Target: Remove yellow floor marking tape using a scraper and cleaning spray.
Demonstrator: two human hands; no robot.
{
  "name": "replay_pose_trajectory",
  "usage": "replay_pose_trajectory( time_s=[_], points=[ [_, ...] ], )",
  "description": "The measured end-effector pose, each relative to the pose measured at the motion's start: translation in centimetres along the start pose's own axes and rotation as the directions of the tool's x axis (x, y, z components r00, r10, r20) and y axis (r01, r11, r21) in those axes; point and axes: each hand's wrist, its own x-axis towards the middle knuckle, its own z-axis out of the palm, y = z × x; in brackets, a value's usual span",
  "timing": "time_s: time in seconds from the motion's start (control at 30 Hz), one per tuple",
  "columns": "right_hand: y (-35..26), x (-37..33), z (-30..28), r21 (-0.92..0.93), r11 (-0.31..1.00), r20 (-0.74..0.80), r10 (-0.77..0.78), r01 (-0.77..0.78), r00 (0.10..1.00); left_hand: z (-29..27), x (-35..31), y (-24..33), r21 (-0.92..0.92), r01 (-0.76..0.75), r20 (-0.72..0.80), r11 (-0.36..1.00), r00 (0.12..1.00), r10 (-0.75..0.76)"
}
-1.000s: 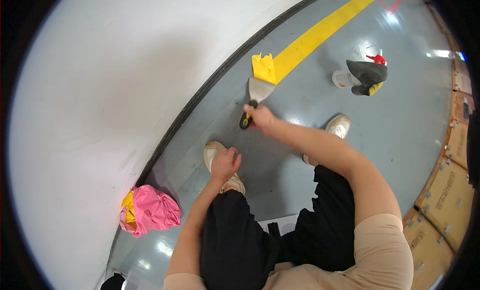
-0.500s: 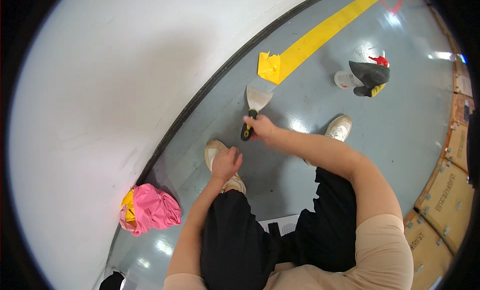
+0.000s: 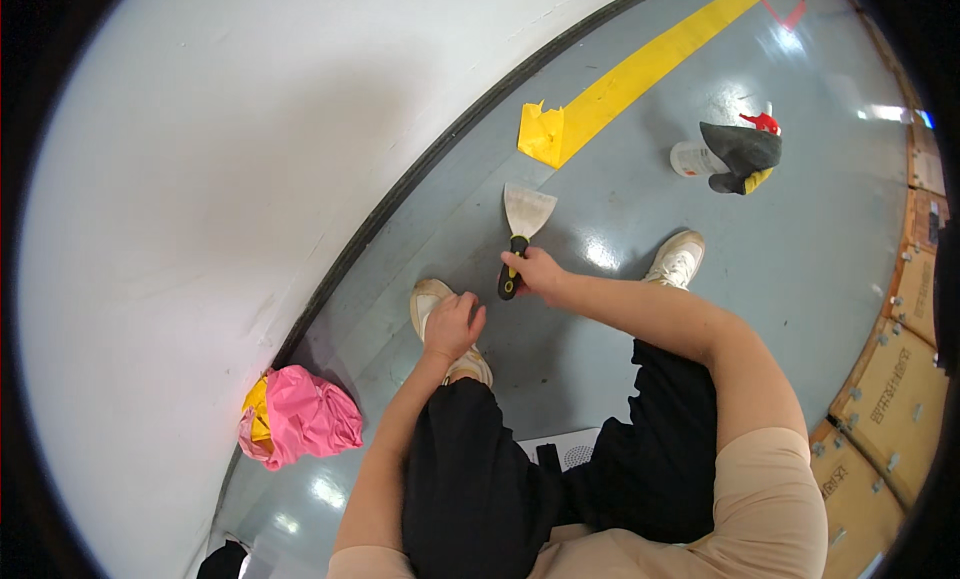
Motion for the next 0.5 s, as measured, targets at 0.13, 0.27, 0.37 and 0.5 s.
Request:
replay_pose_trajectory(
  time_s=[0.13,0.27,0.37,0.5],
  points=[
    [-2.8,3.3,-3.9,-0.079,0.995,-0.116,-0.073,0.064,0.991,0.4,0.5,0.5,-0.018,-0.007,-0.002,1.000,1.000,0.007],
    [-1.6,3.6,-3.6,0.005,0.999,-0.103,-0.042,0.043,0.994,0.4,0.1,0.1,-0.010,0.004,0.006,1.000,1.000,-0.004],
    [0.4,3.0,-3.1,-0.093,0.995,-0.100,-0.048,0.039,0.994,0.2,0.0,-0.1,0.003,0.003,-0.005,1.000,1.000,-0.003],
    [2.4,3.5,-4.1,-0.311,0.948,-0.154,-0.122,0.069,0.981,0.2,0.2,0.2,-0.011,-0.004,-0.008,1.000,1.000,0.004]
  ],
)
